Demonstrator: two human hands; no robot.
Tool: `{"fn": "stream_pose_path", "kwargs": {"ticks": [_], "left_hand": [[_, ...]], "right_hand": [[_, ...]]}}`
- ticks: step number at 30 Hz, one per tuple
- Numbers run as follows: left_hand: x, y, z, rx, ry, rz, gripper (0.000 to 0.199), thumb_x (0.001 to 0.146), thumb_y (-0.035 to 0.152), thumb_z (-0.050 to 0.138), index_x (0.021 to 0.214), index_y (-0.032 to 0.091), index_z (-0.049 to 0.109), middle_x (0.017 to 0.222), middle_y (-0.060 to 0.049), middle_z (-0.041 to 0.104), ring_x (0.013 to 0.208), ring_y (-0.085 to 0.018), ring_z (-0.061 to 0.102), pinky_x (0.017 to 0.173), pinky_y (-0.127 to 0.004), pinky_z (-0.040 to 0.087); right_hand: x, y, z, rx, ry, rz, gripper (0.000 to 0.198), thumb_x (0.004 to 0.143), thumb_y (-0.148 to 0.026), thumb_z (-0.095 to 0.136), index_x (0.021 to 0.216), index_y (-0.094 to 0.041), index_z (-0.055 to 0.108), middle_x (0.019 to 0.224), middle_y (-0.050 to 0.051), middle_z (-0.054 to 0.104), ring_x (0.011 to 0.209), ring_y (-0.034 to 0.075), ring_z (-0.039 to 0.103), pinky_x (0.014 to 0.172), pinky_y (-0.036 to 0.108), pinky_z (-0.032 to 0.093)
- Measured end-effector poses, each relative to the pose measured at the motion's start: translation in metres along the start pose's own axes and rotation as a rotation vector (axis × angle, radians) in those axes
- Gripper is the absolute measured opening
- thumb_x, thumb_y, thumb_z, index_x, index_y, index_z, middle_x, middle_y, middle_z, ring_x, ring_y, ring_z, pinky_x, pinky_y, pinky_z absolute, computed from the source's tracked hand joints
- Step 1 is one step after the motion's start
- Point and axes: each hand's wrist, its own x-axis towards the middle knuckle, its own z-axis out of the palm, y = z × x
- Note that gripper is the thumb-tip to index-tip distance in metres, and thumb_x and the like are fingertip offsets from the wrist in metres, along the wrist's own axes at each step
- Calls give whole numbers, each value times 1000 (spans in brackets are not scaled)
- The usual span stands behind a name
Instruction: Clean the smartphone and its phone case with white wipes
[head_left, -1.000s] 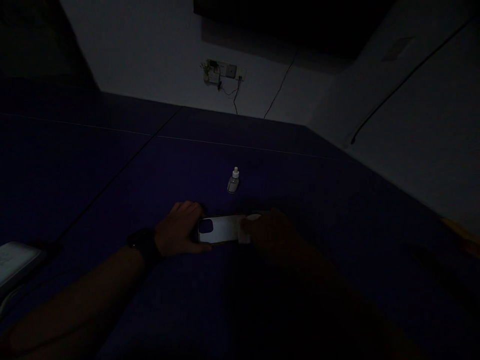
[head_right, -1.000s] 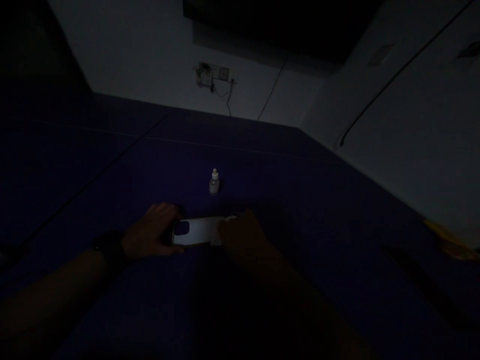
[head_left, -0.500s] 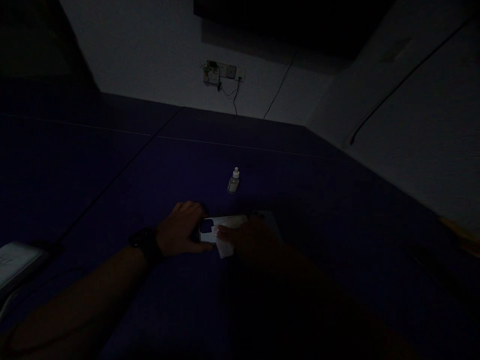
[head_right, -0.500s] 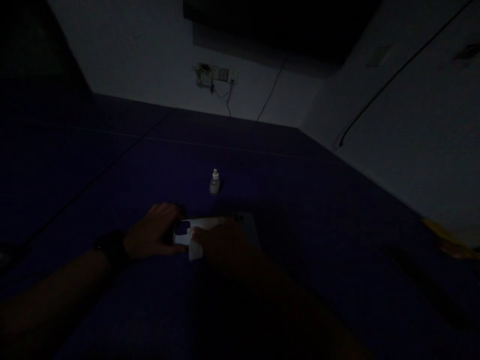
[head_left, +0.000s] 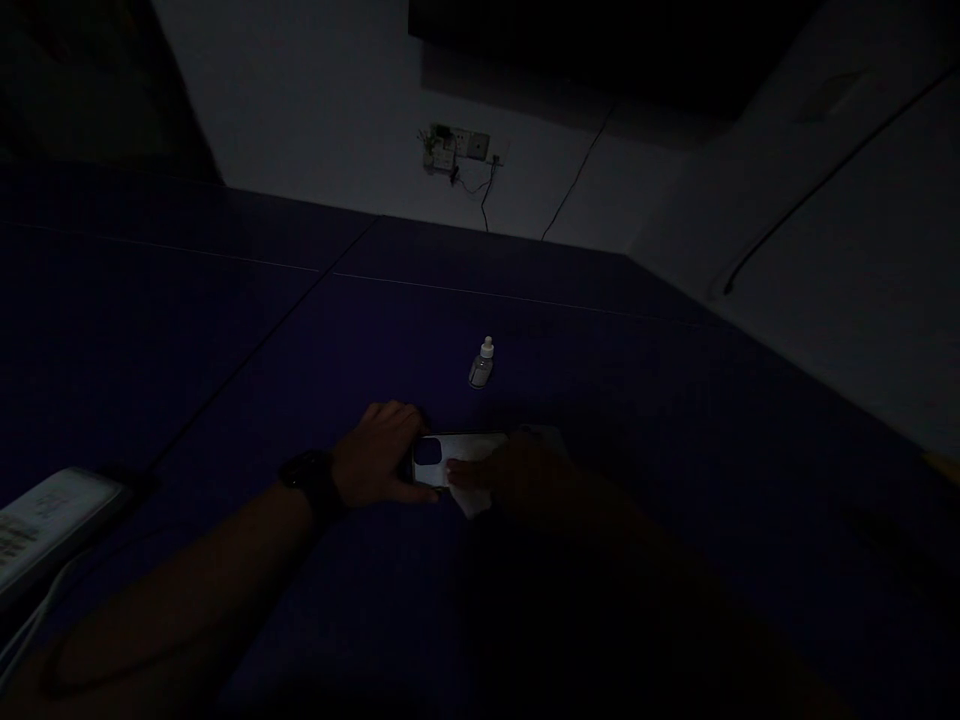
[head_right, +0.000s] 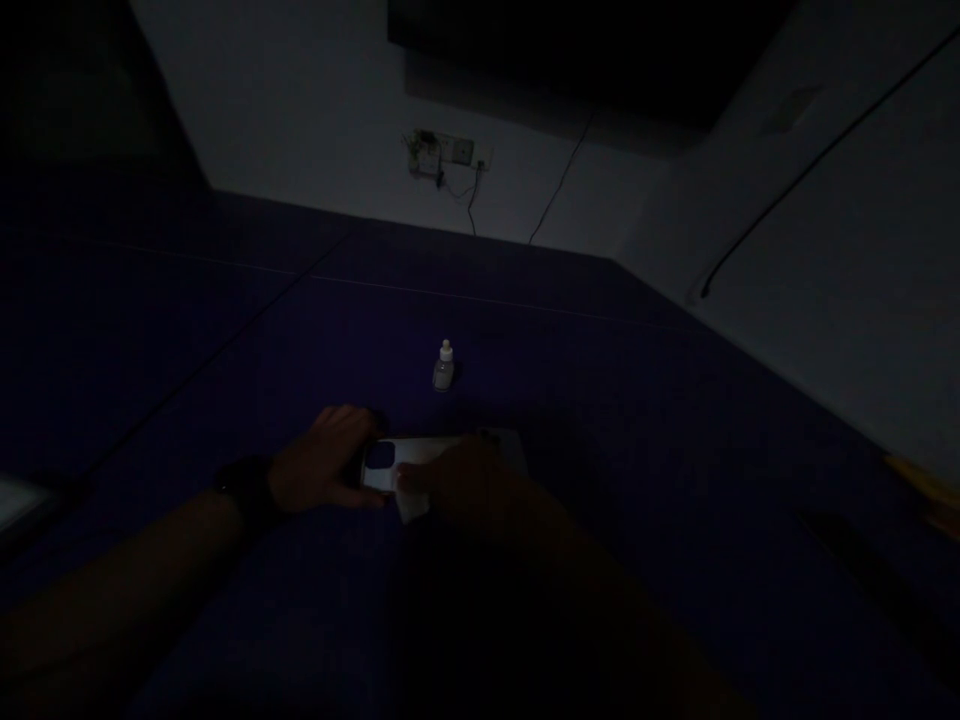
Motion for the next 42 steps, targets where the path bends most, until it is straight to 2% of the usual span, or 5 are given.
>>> {"fn": "stream_pose_path", "kwargs": {"ticks": [8,18,26,34,42], "left_hand": [[0,1,0,19,-21,-15,63,67,63,80,104,19,54,105,-7,61,98,-30,54,85,-41,37],[-1,-1,2,-36,22,-11,64,64,71,75,100,22,55,102,-5,61,96,-29,55,85,-43,39],[-3,-1,0,-244,199,-15,65,66,43,83,117,23,48,121,-10,58,111,-31,56,93,-46,47],[-9,11,5,-420,284,130,78,59,53,88,116,25,42,123,-11,56,111,-32,60,90,-50,53],[-6,23,10,-363,377,310,83,56,64,89,114,28,42,117,-9,54,114,-33,56,91,-51,53]], "right_hand": [[17,-16,9,-515,-26,-247,49,93,-16,48,137,-35,59,108,6,76,84,22,68,78,36,44],[-26,-4,-53,-525,-156,109,34,85,-17,60,111,-33,75,101,3,78,82,23,72,73,31,48],[-22,9,-37,-223,18,21,47,81,-4,50,117,-23,73,123,5,72,110,20,68,97,31,49],[-16,10,-8,-135,187,-149,46,81,-9,54,125,-16,65,130,15,65,124,25,58,107,42,43],[-2,26,10,19,235,-163,33,77,-4,54,106,-18,62,110,11,69,104,23,65,93,38,49]]}}
